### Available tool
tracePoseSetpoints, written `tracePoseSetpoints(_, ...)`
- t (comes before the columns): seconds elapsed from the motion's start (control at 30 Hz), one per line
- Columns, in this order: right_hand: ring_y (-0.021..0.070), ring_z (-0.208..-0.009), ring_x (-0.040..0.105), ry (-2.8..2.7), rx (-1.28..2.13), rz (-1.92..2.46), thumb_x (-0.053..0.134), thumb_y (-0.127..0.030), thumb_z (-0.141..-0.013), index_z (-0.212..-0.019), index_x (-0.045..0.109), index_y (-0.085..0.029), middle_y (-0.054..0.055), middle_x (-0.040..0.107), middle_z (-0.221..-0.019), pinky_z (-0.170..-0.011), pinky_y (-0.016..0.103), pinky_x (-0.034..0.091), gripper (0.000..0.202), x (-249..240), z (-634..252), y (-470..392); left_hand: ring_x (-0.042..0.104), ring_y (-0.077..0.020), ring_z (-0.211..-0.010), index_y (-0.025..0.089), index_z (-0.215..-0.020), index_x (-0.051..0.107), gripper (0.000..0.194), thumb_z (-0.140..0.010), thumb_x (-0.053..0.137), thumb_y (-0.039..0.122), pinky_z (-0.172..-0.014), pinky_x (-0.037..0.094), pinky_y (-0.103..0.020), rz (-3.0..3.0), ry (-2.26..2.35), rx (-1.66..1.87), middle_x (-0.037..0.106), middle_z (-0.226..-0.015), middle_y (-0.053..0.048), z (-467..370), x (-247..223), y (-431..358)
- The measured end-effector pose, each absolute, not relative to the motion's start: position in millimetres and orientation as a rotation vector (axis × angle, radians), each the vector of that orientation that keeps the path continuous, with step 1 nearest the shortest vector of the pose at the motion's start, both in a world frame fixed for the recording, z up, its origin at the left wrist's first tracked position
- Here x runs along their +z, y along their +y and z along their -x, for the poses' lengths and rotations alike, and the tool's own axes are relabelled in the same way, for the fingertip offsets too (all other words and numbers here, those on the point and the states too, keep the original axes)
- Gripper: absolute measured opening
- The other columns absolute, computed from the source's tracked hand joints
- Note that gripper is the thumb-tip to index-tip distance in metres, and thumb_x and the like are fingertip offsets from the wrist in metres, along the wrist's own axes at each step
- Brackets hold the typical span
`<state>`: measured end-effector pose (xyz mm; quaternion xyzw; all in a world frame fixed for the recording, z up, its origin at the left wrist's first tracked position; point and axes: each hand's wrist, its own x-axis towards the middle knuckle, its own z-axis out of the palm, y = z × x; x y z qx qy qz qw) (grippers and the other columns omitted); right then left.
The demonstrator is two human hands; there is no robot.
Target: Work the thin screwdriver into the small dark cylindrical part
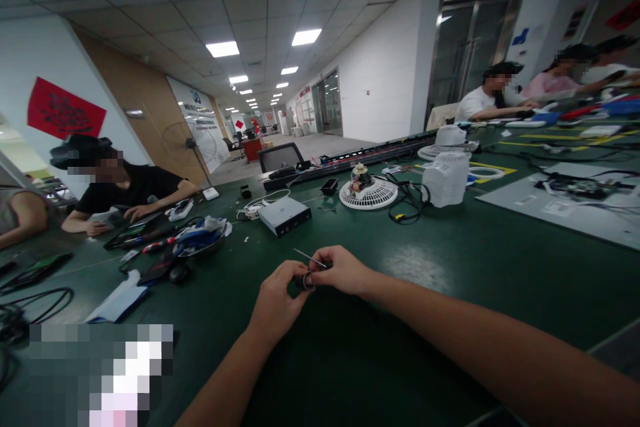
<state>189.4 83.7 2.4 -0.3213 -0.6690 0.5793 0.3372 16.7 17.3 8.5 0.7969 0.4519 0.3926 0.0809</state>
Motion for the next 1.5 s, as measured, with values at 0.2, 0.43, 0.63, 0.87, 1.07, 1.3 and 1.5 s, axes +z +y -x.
tracePoseSetpoints(0.2, 0.0114, -0.062, 0.055, -1.731, 1.426, 0.948, 0.073, -0.018, -0.066, -0.074, 0.062, -0.016, -0.002, 0.061, -0.067, -0.057, 0.023, 0.04, 0.014, 2, -184, 78, 0.064, -0.0171, -0.087, 0.021, -0.094, 0.061, 0.021, -0.077, 0.069, 0.011, -0.076, 0.052, -0.028, -2.394, 1.35, 1.181, 0.066, -0.096, -0.002, -17, 8, 18)
tracePoseSetpoints(0.43, 0.0137, -0.064, 0.056, -1.992, 0.994, 1.098, 0.058, -0.021, -0.083, -0.085, 0.064, -0.017, 0.002, 0.064, -0.073, -0.057, 0.025, 0.038, 0.008, 8, -192, 83, 0.064, -0.0181, -0.084, 0.021, -0.09, 0.061, 0.018, -0.076, 0.068, 0.013, -0.074, 0.051, -0.03, -2.365, 1.579, 1.147, 0.066, -0.092, 0.0, -14, 6, 23)
tracePoseSetpoints(0.63, 0.0168, -0.072, 0.062, -2.385, 0.549, 1.042, 0.057, -0.021, -0.085, -0.096, 0.066, -0.021, 0.003, 0.07, -0.083, -0.062, 0.026, 0.04, 0.014, 15, -210, 91, 0.065, -0.0211, -0.086, 0.021, -0.09, 0.06, 0.017, -0.075, 0.068, 0.017, -0.072, 0.049, -0.032, -2.176, 1.907, 1.089, 0.067, -0.091, -0.001, -3, 1, 30)
tracePoseSetpoints(0.87, 0.0173, -0.081, 0.063, -2.478, 0.385, 0.903, 0.055, -0.022, -0.089, -0.1, 0.068, -0.022, 0.003, 0.071, -0.092, -0.071, 0.027, 0.043, 0.018, 14, -209, 90, 0.063, -0.0183, -0.08, 0.022, -0.087, 0.06, 0.016, -0.074, 0.067, 0.015, -0.069, 0.046, -0.029, -2.195, 1.817, 1.022, 0.065, -0.088, 0.0, -5, 1, 30)
tracePoseSetpoints(1.07, 0.018, -0.081, 0.063, -2.535, 0.303, 0.89, 0.057, -0.022, -0.085, -0.094, 0.072, -0.023, 0.002, 0.071, -0.089, -0.071, 0.028, 0.042, 0.017, 17, -212, 88, 0.062, -0.0185, -0.082, 0.022, -0.087, 0.06, 0.016, -0.074, 0.066, 0.014, -0.071, 0.045, -0.03, -2.195, 1.798, 1.045, 0.065, -0.089, 0.0, -6, 2, 29)
tracePoseSetpoints(1.3, 0.0193, -0.08, 0.063, -2.525, 0.204, 0.942, 0.056, -0.023, -0.084, -0.094, 0.072, -0.023, 0.004, 0.071, -0.09, -0.069, 0.029, 0.041, 0.019, 20, -212, 84, 0.062, -0.0188, -0.084, 0.021, -0.089, 0.061, 0.018, -0.074, 0.065, 0.012, -0.073, 0.046, -0.03, -2.228, 1.769, 1.001, 0.065, -0.09, -0.001, -4, 2, 30)
tracePoseSetpoints(1.5, 0.0169, -0.076, 0.063, -2.502, 0.346, 0.987, 0.056, -0.024, -0.084, -0.094, 0.071, -0.024, 0.002, 0.072, -0.086, -0.066, 0.026, 0.04, 0.019, 20, -210, 85, 0.062, -0.0184, -0.085, 0.022, -0.091, 0.06, 0.018, -0.076, 0.064, 0.014, -0.073, 0.045, -0.029, -2.252, 1.746, 0.933, 0.065, -0.092, 0.0, -9, 3, 27)
